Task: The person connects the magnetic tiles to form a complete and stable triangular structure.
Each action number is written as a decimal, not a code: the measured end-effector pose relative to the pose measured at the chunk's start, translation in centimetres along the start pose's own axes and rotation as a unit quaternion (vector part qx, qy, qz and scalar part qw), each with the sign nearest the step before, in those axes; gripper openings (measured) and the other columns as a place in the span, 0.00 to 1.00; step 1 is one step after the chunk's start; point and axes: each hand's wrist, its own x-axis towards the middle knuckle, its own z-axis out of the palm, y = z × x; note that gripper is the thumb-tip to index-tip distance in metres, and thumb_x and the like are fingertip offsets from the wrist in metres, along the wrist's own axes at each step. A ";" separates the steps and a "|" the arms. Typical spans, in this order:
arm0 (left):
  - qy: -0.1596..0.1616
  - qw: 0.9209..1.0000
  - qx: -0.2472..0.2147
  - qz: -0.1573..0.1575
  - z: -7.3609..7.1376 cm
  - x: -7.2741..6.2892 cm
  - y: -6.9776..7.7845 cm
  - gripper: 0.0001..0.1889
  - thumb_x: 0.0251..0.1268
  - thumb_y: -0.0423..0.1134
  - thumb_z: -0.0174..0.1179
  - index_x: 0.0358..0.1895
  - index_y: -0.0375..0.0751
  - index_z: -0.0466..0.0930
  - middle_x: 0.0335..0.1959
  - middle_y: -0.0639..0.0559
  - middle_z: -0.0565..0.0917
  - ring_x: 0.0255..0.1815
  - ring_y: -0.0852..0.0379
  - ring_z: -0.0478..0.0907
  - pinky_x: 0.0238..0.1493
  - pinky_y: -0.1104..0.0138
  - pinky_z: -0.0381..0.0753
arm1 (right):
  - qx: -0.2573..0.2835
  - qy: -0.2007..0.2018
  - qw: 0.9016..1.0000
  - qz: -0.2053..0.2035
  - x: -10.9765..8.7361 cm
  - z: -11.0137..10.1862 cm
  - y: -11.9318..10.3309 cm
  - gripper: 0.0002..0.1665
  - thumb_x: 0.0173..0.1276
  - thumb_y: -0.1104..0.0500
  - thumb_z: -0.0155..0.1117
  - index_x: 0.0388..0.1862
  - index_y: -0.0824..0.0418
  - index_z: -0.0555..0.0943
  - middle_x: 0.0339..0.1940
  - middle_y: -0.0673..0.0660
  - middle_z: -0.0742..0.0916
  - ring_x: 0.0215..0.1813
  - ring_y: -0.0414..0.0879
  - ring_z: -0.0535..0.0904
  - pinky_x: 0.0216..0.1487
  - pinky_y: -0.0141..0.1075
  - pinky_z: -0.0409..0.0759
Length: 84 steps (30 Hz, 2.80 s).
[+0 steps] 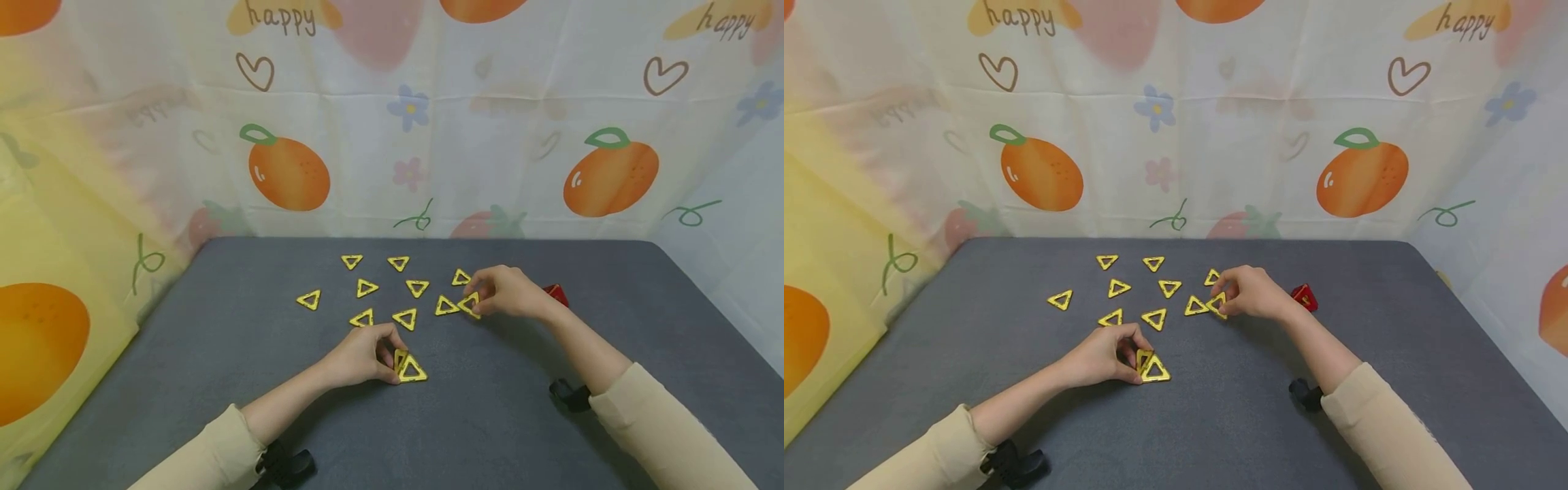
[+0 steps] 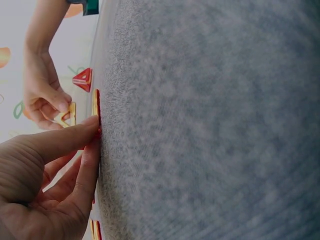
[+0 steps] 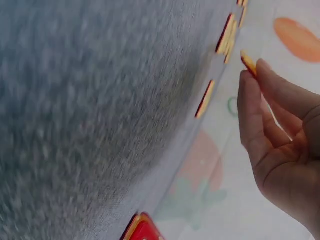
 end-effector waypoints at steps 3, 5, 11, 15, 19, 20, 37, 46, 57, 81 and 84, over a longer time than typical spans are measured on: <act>0.000 1.000 0.002 -0.001 0.0 0.0 0.0 0.21 0.42 0.29 0.78 0.40 0.44 0.80 0.36 0.51 0.86 0.30 0.64 0.79 0.34 0.72 0.79 | 0.008 0.001 1.000 -0.014 -0.1 0.6 -0.7 0.16 0.62 0.62 0.72 0.49 0.59 0.84 0.29 0.53 0.87 0.33 0.46 0.84 0.34 0.35 0.78; 0.001 1.000 0.002 0.001 0.1 0.1 0.0 0.21 0.42 0.29 0.78 0.40 0.44 0.80 0.36 0.50 0.86 0.29 0.64 0.79 0.33 0.72 0.79 | 0.012 0.000 1.000 -0.026 -0.2 1.0 -1.2 0.16 0.62 0.62 0.72 0.49 0.59 0.84 0.29 0.53 0.87 0.32 0.45 0.84 0.35 0.35 0.79; 0.004 1.000 0.004 0.005 0.0 0.2 0.0 0.20 0.41 0.29 0.79 0.39 0.42 0.80 0.35 0.49 0.86 0.28 0.65 0.78 0.33 0.72 0.79 | 0.010 0.003 0.999 -0.052 -0.4 2.1 -2.7 0.14 0.59 0.61 0.74 0.45 0.57 0.84 0.28 0.50 0.87 0.30 0.40 0.82 0.35 0.35 0.79; 0.005 1.000 0.003 0.002 0.0 0.2 0.0 0.20 0.41 0.30 0.79 0.39 0.43 0.80 0.34 0.50 0.86 0.28 0.66 0.78 0.33 0.72 0.79 | 0.018 -0.002 0.998 -0.061 -0.4 2.8 -3.3 0.14 0.57 0.62 0.76 0.43 0.55 0.85 0.27 0.49 0.87 0.30 0.39 0.82 0.33 0.34 0.79; 0.005 1.000 0.003 0.002 0.1 0.3 0.0 0.20 0.41 0.30 0.79 0.39 0.44 0.80 0.34 0.50 0.86 0.28 0.66 0.78 0.33 0.72 0.79 | 0.027 -0.014 0.997 -0.065 -0.5 3.5 -3.7 0.14 0.57 0.61 0.76 0.42 0.53 0.86 0.27 0.48 0.88 0.30 0.39 0.83 0.32 0.32 0.79; 0.005 1.000 0.003 0.003 0.1 0.3 0.0 0.20 0.41 0.30 0.79 0.39 0.43 0.80 0.33 0.50 0.86 0.28 0.66 0.78 0.33 0.72 0.79 | 0.028 -0.018 0.997 -0.069 -0.6 3.7 -3.8 0.14 0.57 0.61 0.76 0.42 0.54 0.86 0.27 0.48 0.88 0.29 0.39 0.83 0.32 0.32 0.79; 0.001 1.000 -0.002 0.003 0.1 0.2 -0.1 0.21 0.42 0.29 0.78 0.39 0.42 0.79 0.36 0.49 0.86 0.29 0.65 0.80 0.32 0.72 0.80 | 0.018 -0.049 0.993 -0.109 -0.6 6.2 -5.5 0.15 0.54 0.62 0.78 0.40 0.58 0.84 0.27 0.49 0.88 0.29 0.35 0.82 0.32 0.28 0.80; 0.001 1.000 -0.002 0.008 0.1 0.3 -0.2 0.21 0.41 0.28 0.78 0.39 0.41 0.79 0.30 0.47 0.85 0.27 0.65 0.80 0.32 0.72 0.80 | -0.005 -0.042 0.991 -0.126 -0.4 7.0 -5.5 0.14 0.52 0.61 0.79 0.37 0.57 0.84 0.25 0.47 0.87 0.28 0.30 0.79 0.33 0.26 0.78; -0.001 1.000 -0.009 0.005 0.1 0.3 -0.2 0.21 0.42 0.28 0.78 0.40 0.40 0.79 0.30 0.47 0.85 0.28 0.64 0.80 0.32 0.72 0.80 | -0.006 -0.034 0.989 -0.141 -0.5 7.5 -5.4 0.15 0.51 0.63 0.79 0.36 0.57 0.83 0.25 0.47 0.87 0.28 0.30 0.79 0.33 0.26 0.78; 0.005 1.000 -0.020 -0.013 0.4 0.3 0.2 0.20 0.41 0.27 0.77 0.40 0.37 0.80 0.31 0.46 0.85 0.29 0.64 0.82 0.31 0.73 0.80 | 0.045 -0.061 0.989 -0.129 -0.4 8.1 -5.4 0.18 0.51 0.62 0.79 0.40 0.60 0.82 0.32 0.52 0.90 0.29 0.34 0.85 0.33 0.27 0.82; 0.010 1.000 -0.010 -0.010 0.5 0.3 0.3 0.20 0.42 0.27 0.77 0.41 0.37 0.80 0.30 0.47 0.85 0.30 0.64 0.82 0.31 0.73 0.80 | 0.038 -0.057 0.989 -0.128 -0.4 8.1 -5.4 0.18 0.51 0.61 0.80 0.40 0.59 0.82 0.32 0.52 0.90 0.29 0.34 0.85 0.33 0.27 0.81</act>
